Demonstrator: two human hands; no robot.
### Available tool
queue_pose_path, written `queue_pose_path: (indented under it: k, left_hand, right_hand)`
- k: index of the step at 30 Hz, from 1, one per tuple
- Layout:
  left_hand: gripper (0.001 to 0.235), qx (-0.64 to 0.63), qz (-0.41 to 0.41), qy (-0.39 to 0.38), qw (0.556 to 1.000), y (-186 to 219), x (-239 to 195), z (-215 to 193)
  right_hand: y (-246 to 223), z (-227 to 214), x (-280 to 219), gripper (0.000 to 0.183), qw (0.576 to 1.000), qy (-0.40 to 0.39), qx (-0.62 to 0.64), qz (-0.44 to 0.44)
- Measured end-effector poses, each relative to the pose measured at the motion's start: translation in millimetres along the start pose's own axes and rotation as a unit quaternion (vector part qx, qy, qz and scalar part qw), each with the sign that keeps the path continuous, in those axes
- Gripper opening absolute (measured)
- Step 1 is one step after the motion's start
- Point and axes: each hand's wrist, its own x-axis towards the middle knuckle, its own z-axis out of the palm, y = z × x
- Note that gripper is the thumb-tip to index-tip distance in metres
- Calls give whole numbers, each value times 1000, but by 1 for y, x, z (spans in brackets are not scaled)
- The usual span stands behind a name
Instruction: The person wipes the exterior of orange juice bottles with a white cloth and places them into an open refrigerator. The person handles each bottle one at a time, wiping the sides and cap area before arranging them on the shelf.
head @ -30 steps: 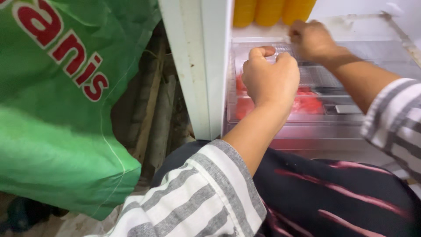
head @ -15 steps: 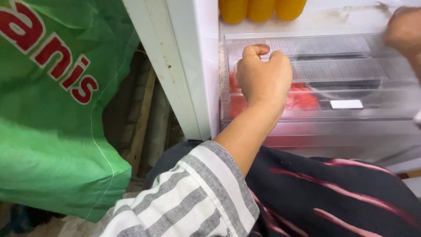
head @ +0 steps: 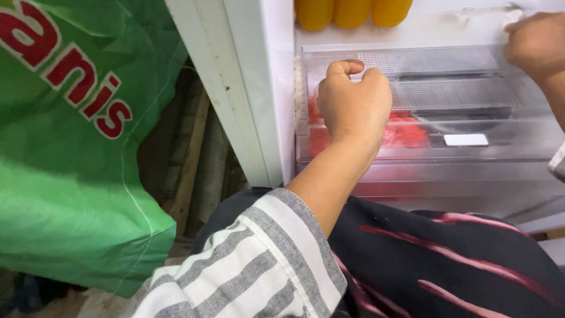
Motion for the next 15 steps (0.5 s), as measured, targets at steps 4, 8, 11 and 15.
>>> queue_pose_path:
  k: [4, 8, 11, 15]
  left_hand:
    - [29, -26, -3, -5, 1000, 1, 0, 1]
    - [27, -20, 6, -1, 1000, 2, 0, 1]
    - [26, -14, -3, -1, 1000, 3, 2, -2]
    - [25, -31, -1, -1, 1000, 3, 3, 0]
  right_hand:
    - [10, -12, -9, 28, 996, -54, 50, 54]
    - [16, -19, -13, 32, 990, -82, 77, 82]
    - [26, -20, -17, 35, 987, -93, 91, 95]
    - [44, -20, -32, 39, 983, -99, 106, 111]
